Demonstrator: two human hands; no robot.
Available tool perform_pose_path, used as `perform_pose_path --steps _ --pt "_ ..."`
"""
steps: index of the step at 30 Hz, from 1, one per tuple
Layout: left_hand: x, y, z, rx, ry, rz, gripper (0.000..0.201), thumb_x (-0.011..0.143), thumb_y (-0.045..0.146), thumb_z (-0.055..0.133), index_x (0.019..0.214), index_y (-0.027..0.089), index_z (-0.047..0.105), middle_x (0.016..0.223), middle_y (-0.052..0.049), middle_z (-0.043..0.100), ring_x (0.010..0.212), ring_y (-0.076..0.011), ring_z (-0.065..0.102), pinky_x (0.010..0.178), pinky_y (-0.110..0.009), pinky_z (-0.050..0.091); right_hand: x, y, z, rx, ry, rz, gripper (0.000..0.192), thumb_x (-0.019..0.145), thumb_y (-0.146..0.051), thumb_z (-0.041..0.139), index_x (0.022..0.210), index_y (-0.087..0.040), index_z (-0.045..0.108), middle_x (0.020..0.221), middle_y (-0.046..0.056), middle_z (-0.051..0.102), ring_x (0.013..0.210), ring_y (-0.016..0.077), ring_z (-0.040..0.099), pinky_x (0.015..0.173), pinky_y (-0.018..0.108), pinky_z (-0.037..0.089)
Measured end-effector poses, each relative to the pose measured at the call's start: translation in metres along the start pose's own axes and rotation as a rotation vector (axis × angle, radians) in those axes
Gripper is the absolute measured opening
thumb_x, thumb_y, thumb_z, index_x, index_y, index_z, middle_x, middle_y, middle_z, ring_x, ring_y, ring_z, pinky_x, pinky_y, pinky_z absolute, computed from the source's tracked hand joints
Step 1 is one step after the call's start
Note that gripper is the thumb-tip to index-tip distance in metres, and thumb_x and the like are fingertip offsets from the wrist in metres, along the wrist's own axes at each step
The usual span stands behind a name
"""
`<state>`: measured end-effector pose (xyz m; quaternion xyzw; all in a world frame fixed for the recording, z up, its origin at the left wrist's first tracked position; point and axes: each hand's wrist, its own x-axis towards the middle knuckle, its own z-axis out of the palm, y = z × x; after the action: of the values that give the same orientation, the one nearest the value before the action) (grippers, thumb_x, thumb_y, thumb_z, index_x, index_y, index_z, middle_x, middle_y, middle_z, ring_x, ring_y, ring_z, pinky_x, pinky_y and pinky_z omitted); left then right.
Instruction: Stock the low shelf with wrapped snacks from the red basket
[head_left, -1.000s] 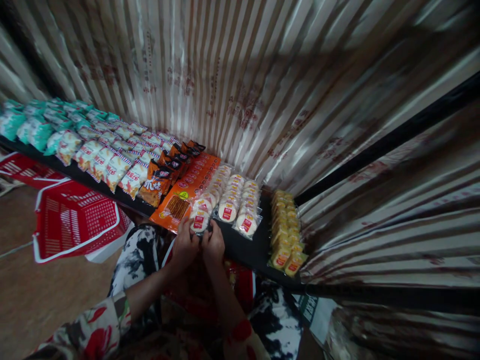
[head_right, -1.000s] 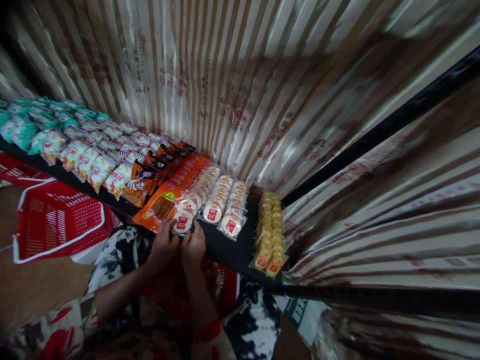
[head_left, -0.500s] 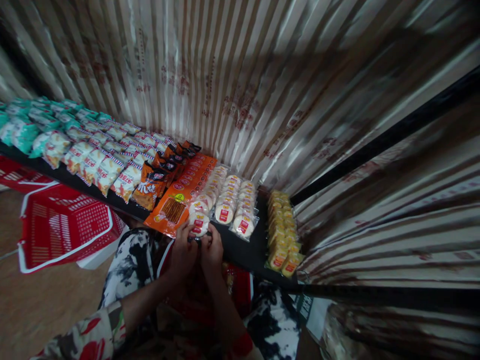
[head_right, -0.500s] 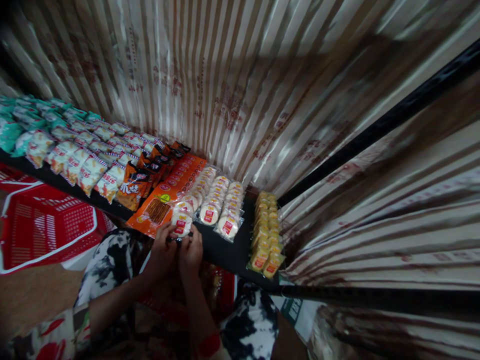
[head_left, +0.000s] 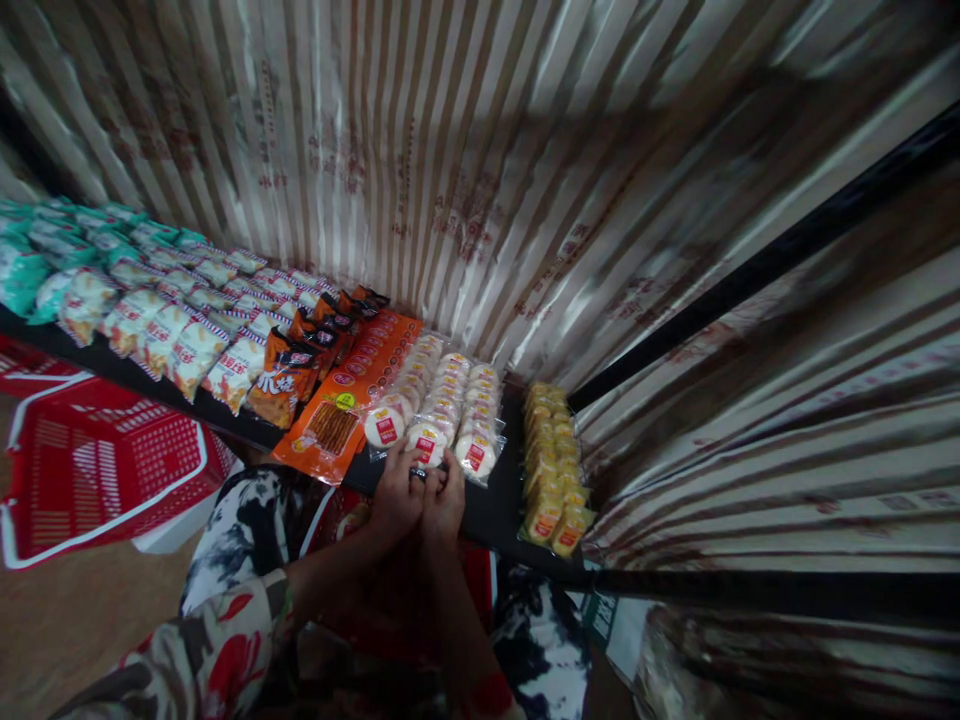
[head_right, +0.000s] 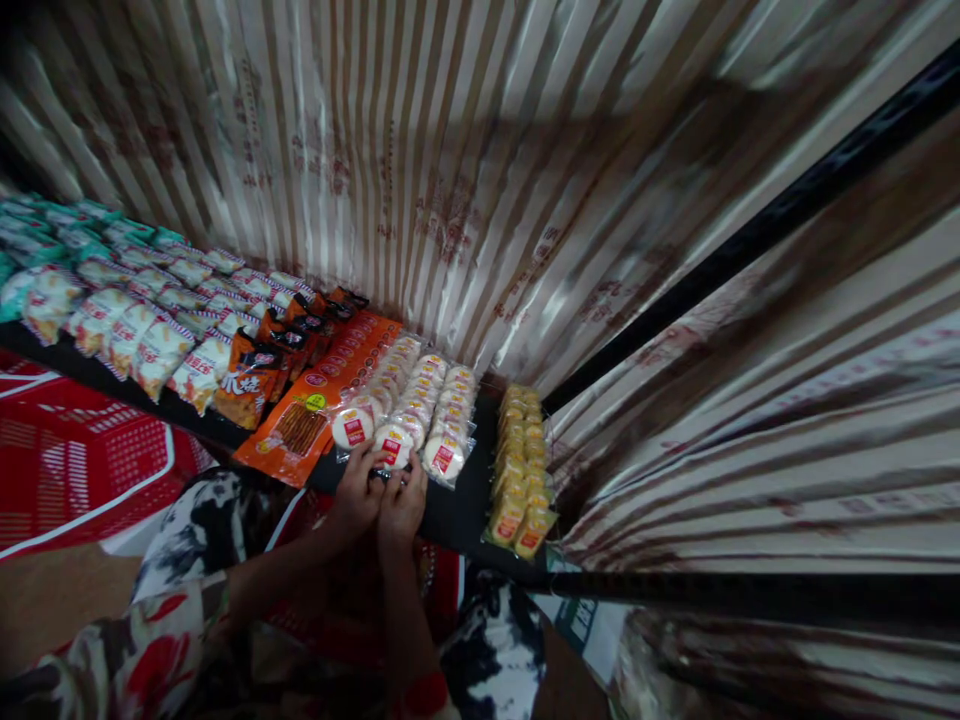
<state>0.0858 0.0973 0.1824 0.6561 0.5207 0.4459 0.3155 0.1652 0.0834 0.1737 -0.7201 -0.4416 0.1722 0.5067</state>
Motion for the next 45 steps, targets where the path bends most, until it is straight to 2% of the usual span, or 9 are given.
perform_pose_path --steps 6,14,18,24,33,39,45 --pt "0.01 0.0 0.014 0.018 -0.021 -0.014 0.038 0.073 0.008 0.042 0.109 0.011 0.054 0.13 -0.016 0.042 0.116 -0.0231 0.048 0.096 -0.037 0.044 0.011 0.011 -0.001 0.003 0.012 0.043 0.049 0.081 -0.036 0.039 0.122 -0.012 0.048 0.111 0.014 0.059 0.084 0.0181 0.059 0.081 0.034 0.045" --pt "0.016 0.002 0.017 0.046 -0.028 -0.036 0.035 0.078 0.02 0.046 0.109 0.008 0.057 0.128 -0.018 0.043 0.114 -0.0261 0.05 0.097 -0.04 0.043 0.016 0.017 0.003 -0.019 0.019 0.002 0.047 0.082 -0.037 0.036 0.119 -0.012 0.051 0.119 0.015 0.056 0.095 0.0198 0.057 0.087 0.036 0.043" --pt "0.017 0.002 0.016 0.061 -0.024 -0.031 0.035 0.079 0.025 0.047 0.107 0.007 0.058 0.126 -0.02 0.044 0.114 -0.0273 0.05 0.098 -0.041 0.042 0.016 0.021 0.005 -0.048 0.027 -0.052 0.045 0.083 -0.037 0.035 0.117 -0.012 0.052 0.115 0.016 0.056 0.095 0.0204 0.056 0.087 0.037 0.043" --pt "0.016 -0.004 0.019 0.045 -0.029 -0.015 0.035 0.08 0.025 0.046 0.108 0.007 0.056 0.127 -0.02 0.044 0.114 -0.0263 0.049 0.097 -0.041 0.043 0.013 0.028 0.008 -0.127 0.072 -0.141 0.042 0.086 -0.035 0.033 0.112 -0.012 0.056 0.114 0.016 0.053 0.108 0.0238 0.049 0.091 0.04 0.041" --pt "0.014 -0.002 0.017 0.024 -0.024 0.0 0.035 0.078 0.023 0.047 0.108 0.007 0.056 0.129 -0.02 0.043 0.116 -0.0269 0.048 0.098 -0.041 0.042 0.01 0.028 0.01 -0.118 0.074 -0.135 0.042 0.086 -0.032 0.033 0.114 -0.012 0.057 0.116 0.015 0.048 0.104 0.0224 0.052 0.086 0.037 0.045" --pt "0.012 -0.004 0.018 0.002 0.006 0.025 0.029 0.075 0.017 0.047 0.101 0.01 0.058 0.132 -0.018 0.04 0.118 -0.0259 0.047 0.096 -0.04 0.044 0.01 0.028 0.01 -0.105 0.052 -0.115 0.041 0.084 -0.029 0.034 0.115 -0.013 0.054 0.118 0.016 0.046 0.088 0.0181 0.057 0.082 0.036 0.047" --pt "0.008 -0.003 0.002 -0.019 0.064 -0.034 0.036 0.071 0.005 0.039 0.101 0.013 0.057 0.123 -0.014 0.046 0.092 -0.0174 0.058 0.086 -0.036 0.049 0.009 0.017 0.008 -0.128 0.135 -0.2 0.039 0.084 -0.026 0.033 0.111 -0.011 0.057 0.115 0.017 0.049 0.101 0.0218 0.053 0.085 0.037 0.045"
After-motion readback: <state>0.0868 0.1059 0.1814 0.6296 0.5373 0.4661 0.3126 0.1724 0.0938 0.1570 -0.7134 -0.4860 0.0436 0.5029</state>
